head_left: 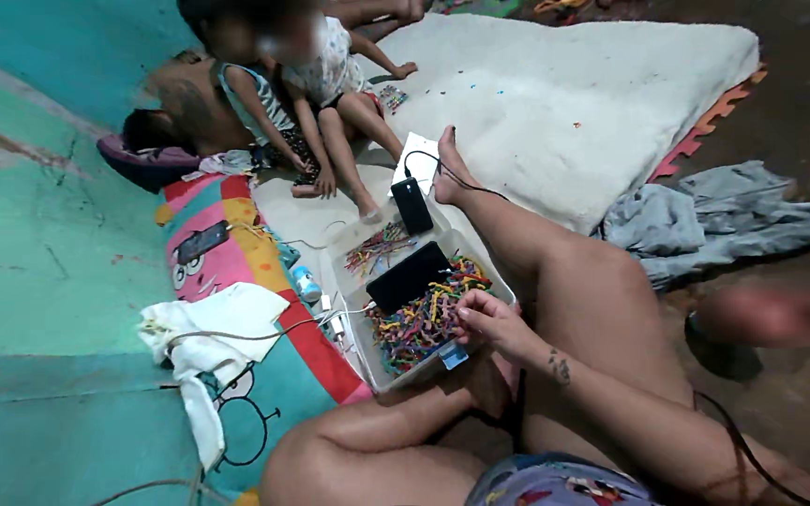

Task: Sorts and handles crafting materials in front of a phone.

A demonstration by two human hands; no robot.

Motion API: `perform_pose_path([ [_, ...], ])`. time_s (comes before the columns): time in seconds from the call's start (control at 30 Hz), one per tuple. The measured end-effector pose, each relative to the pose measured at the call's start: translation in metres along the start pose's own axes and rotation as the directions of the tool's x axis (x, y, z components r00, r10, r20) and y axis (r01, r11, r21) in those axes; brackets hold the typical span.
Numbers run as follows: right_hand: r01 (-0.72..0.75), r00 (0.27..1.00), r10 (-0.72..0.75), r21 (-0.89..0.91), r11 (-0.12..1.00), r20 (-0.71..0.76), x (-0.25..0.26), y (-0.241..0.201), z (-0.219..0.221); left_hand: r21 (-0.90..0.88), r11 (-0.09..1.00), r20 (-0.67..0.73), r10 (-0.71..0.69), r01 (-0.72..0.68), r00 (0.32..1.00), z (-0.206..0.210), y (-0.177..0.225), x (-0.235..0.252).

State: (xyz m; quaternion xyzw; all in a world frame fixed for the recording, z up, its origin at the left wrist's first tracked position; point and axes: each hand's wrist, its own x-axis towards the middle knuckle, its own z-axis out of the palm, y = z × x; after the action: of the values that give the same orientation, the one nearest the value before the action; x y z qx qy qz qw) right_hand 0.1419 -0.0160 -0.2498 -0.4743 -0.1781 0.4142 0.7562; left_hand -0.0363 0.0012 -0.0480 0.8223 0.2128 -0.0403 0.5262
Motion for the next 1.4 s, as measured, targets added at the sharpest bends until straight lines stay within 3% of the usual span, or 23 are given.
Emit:
perform_pose_path([
  [0.07,0.072,0.997,-0.072,-0.111,0.991,0.009,-0.002,-0.005,-0.006,0.136,0.990,-0.012,-0.036,0.038,0.999,0.009,-0.004,0.017],
  [0.1,0.089,0.996,-0.091,-0.179,0.980,-0.005,-0.004,-0.010,-0.010,0.168,0.986,0.053,-0.024,0.015,0.998,0.011,-0.006,0.027],
  [0.17,0.045,0.994,-0.070,-0.263,0.964,-0.083,-0.010,-0.018,-0.023,-0.036,0.976,0.232,0.215,-0.213,0.949,0.003,-0.023,0.033],
  [0.23,0.028,0.983,-0.075,-0.266,0.964,-0.166,-0.017,-0.018,-0.041,-0.457,0.791,0.316,0.573,-0.408,0.756,-0.009,-0.059,0.031],
  [0.27,0.019,0.972,-0.072,-0.231,0.973,-0.222,-0.022,-0.018,-0.049,-0.608,0.686,0.350,0.684,-0.401,0.640,-0.015,-0.075,0.033],
  [0.3,0.022,0.953,-0.070,-0.162,0.986,-0.294,-0.024,-0.022,-0.054,-0.630,0.680,0.419,0.704,-0.374,0.574,-0.024,-0.093,0.042],
  [0.33,0.036,0.929,-0.062,-0.080,0.996,-0.366,-0.021,-0.025,-0.058,-0.499,0.788,0.512,0.605,-0.362,0.610,-0.034,-0.113,0.054],
  [0.4,0.015,0.863,0.055,0.135,0.991,-0.503,-0.011,-0.027,-0.062,-0.029,0.986,0.601,0.147,-0.162,0.786,-0.034,-0.159,0.076],
  [0.43,-0.004,0.834,0.125,0.222,0.975,-0.537,-0.006,-0.029,-0.061,0.196,0.981,0.593,-0.124,0.007,0.796,-0.024,-0.179,0.089],
  [0.47,-0.022,0.820,0.174,0.272,0.962,-0.545,-0.002,-0.030,-0.059,0.338,0.932,0.574,-0.312,0.129,0.757,-0.011,-0.200,0.100],
  [0.53,-0.039,0.831,0.167,0.244,0.969,-0.531,0.002,-0.030,-0.052,0.465,0.865,0.580,-0.458,0.188,0.673,0.014,-0.234,0.116],
  [0.63,-0.017,0.857,0.071,0.110,0.994,-0.510,0.001,-0.026,-0.049,0.496,0.853,0.583,-0.466,0.163,0.666,0.043,-0.246,0.134],
  [0.73,-0.011,0.862,0.066,0.111,0.994,-0.503,0.001,-0.023,-0.051,0.483,0.854,0.563,-0.473,0.194,0.678,0.058,-0.249,0.148],
  [1.07,0.014,0.879,0.045,0.119,0.993,-0.475,0.001,-0.022,-0.052,0.369,0.877,0.617,-0.479,0.308,0.625,0.046,-0.260,0.128],
  [1.2,-0.033,0.875,0.087,0.120,0.992,-0.476,-0.008,-0.027,-0.045,0.168,0.913,0.563,-0.398,0.371,0.724,0.047,-0.255,0.122],
  [1.27,-0.017,0.877,0.082,0.140,0.990,-0.474,-0.005,-0.025,-0.051,0.072,0.915,0.574,-0.363,0.396,0.734,0.049,-0.252,0.123],
  [1.33,-0.016,0.885,0.075,0.132,0.991,-0.459,-0.003,-0.025,-0.053,0.165,0.937,0.621,-0.342,0.309,0.705,0.053,-0.244,0.126],
  [1.4,-0.009,0.889,0.068,0.131,0.991,-0.454,-0.002,-0.025,-0.055,0.442,0.885,0.625,-0.422,0.148,0.657,0.064,-0.234,0.129],
])
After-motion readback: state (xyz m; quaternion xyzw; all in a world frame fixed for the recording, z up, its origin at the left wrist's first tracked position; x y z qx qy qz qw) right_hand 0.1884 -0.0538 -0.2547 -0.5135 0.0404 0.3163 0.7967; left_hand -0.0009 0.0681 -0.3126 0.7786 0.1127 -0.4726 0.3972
